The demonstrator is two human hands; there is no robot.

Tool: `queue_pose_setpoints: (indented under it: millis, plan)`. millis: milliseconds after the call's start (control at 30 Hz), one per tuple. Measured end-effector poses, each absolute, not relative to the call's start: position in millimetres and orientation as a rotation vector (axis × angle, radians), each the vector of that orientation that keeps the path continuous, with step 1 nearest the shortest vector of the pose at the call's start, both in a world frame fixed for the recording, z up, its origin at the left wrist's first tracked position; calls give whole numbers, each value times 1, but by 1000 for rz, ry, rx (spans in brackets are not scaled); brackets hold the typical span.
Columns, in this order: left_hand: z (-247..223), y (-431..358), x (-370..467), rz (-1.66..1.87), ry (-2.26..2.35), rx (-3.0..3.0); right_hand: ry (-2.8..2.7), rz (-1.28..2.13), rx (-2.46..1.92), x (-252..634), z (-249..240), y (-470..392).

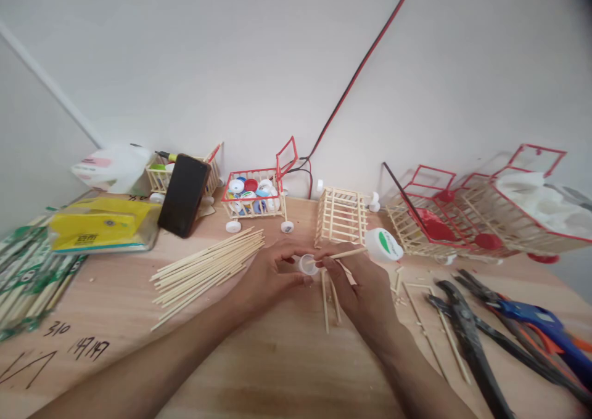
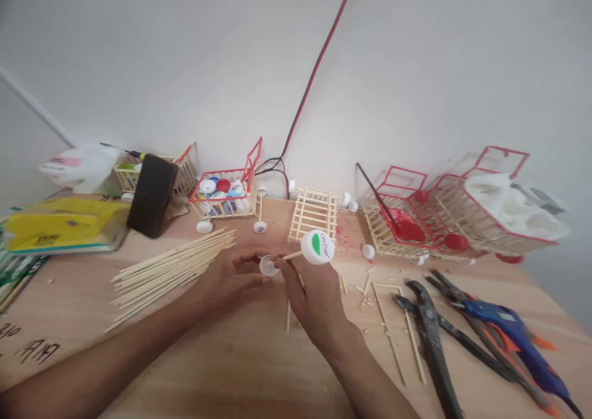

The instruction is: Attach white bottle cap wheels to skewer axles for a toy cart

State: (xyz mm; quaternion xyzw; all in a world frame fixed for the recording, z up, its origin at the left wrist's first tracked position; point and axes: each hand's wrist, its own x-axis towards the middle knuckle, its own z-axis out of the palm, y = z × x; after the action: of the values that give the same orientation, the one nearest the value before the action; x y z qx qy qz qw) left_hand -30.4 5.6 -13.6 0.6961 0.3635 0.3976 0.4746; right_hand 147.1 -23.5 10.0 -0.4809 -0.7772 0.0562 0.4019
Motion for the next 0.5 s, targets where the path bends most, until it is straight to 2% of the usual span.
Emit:
queue_pose_setpoints:
  millis: [500]
  plan:
    - [-18,8,-31,953,806,1711,-1959,95,-1195,149,9,-26]
